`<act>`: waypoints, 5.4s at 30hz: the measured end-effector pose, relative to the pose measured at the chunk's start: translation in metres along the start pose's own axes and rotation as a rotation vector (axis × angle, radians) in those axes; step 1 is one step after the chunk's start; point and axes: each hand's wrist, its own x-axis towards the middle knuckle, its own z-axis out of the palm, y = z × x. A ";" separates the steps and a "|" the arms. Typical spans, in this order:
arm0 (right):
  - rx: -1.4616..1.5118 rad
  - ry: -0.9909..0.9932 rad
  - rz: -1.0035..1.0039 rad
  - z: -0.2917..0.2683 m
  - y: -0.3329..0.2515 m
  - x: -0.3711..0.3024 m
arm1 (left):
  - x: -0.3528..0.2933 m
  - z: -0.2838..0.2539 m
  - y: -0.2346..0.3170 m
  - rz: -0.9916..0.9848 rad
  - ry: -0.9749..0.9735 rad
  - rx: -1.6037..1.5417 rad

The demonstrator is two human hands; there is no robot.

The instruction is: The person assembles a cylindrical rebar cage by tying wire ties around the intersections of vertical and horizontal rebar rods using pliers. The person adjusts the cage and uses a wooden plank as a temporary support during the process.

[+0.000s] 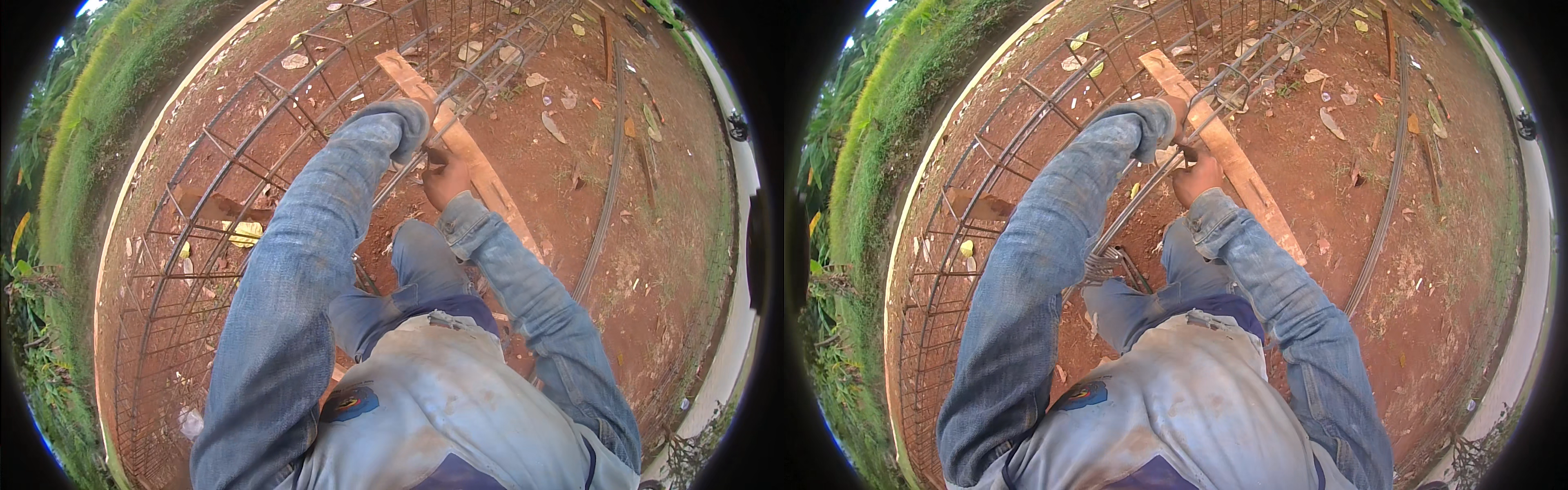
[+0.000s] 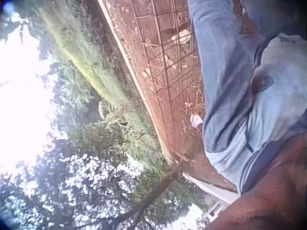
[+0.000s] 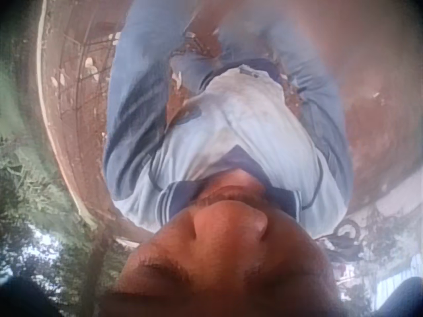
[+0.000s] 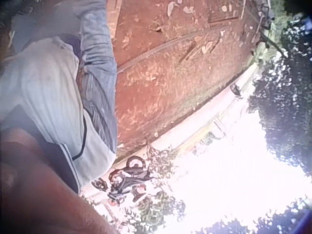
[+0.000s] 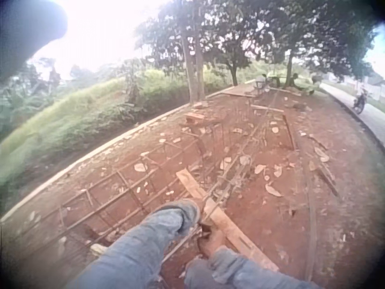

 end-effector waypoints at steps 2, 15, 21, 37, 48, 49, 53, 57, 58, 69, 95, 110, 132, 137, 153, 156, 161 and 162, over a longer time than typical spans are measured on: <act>0.281 0.030 0.097 0.022 0.007 -0.005 | -0.005 -0.008 0.019 -0.019 -0.019 0.220; 0.710 -0.032 0.141 0.053 0.040 -0.095 | -0.126 0.012 0.027 -0.215 0.630 -0.398; -0.445 -1.169 0.029 0.208 0.147 -0.162 | -0.336 0.189 0.074 -0.649 0.952 -1.202; -0.655 -0.880 0.439 0.338 0.333 -0.214 | -0.503 0.408 0.329 -1.782 0.732 -1.486; -0.088 -1.071 0.640 0.111 0.116 -0.169 | -0.403 0.333 0.143 -0.960 1.051 -1.251; 0.020 -1.014 0.687 0.067 0.099 -0.161 | -0.379 0.318 0.135 -0.846 1.072 -1.179; 0.182 -0.860 0.772 -0.081 0.067 -0.144 | -0.288 0.223 0.138 -0.446 1.056 -0.803; 0.161 -0.928 0.601 -0.161 0.040 -0.158 | -0.217 0.206 0.150 -0.435 1.119 -0.839; 0.061 -0.929 0.445 -0.176 0.025 -0.152 | -0.195 0.214 0.148 -0.350 1.043 -1.040; -1.152 -0.750 -0.586 -0.197 -0.154 -0.011 | -0.050 0.126 0.160 -0.384 0.803 -2.730; -1.432 -0.801 -0.678 -0.130 -0.191 0.057 | -0.003 0.056 0.121 -0.675 0.502 -2.969; -1.913 -0.382 -0.805 -0.150 -0.154 -0.028 | -0.036 0.035 0.110 -0.718 0.588 -3.000; -1.598 -0.242 -1.131 -0.177 -0.124 0.039 | -0.014 0.021 0.112 -0.754 0.568 -3.126; -1.514 -0.227 -1.221 -0.181 -0.117 0.044 | -0.004 0.027 0.115 -0.692 0.608 -3.128; -1.038 -0.991 0.187 -0.173 -0.153 0.078 | -0.119 0.063 0.156 0.167 1.606 -1.133; -0.939 -0.971 0.109 -0.185 -0.129 0.106 | -0.138 0.050 0.141 0.333 1.672 -1.070; -1.053 -0.944 0.049 -0.198 -0.111 0.143 | -0.112 0.081 0.055 -0.206 1.301 -0.956; -1.073 -0.947 0.013 -0.194 -0.108 0.151 | -0.104 0.090 0.032 -0.363 1.103 -0.803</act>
